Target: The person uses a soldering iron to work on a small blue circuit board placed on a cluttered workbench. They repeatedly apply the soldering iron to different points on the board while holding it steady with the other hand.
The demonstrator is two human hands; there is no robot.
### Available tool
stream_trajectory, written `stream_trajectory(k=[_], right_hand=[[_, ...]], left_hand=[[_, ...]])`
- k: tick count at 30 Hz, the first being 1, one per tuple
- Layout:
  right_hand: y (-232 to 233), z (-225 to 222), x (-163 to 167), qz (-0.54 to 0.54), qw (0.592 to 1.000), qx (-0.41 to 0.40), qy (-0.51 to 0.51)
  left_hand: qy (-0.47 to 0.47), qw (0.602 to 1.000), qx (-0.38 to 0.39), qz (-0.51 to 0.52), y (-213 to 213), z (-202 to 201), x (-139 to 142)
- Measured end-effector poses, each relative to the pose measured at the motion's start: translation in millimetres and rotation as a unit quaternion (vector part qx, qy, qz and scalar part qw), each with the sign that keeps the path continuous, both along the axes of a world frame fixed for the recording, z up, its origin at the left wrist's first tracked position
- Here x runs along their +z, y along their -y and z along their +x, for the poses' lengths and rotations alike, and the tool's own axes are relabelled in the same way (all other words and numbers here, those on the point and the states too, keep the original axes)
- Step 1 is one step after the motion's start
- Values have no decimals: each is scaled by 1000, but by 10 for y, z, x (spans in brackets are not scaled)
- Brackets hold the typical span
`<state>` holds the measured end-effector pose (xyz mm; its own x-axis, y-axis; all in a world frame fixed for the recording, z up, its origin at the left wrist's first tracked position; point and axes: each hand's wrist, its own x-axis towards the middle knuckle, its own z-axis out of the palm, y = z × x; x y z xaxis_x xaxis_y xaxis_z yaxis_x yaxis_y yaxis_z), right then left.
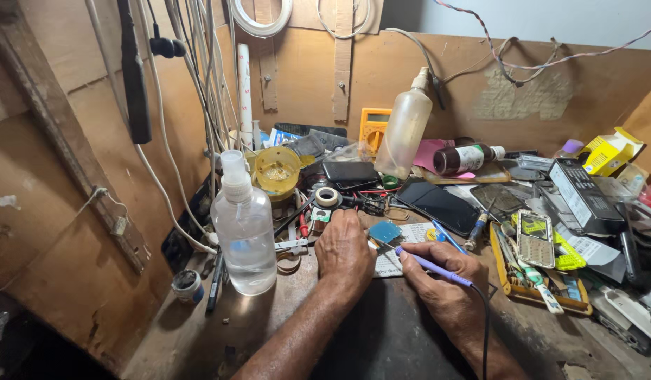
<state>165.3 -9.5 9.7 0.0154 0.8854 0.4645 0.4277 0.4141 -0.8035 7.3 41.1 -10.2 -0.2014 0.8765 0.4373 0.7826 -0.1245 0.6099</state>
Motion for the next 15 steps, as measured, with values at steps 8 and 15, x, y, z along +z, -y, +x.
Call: stream_trajectory(k=[8,15], right_hand=[[9,11,-3,2,1000,12,-11],[24,26,2,-11,1000,15,-17]], left_hand=[[23,996,7,87,80,42,-50],[21,996,0,88,117,43,-19]])
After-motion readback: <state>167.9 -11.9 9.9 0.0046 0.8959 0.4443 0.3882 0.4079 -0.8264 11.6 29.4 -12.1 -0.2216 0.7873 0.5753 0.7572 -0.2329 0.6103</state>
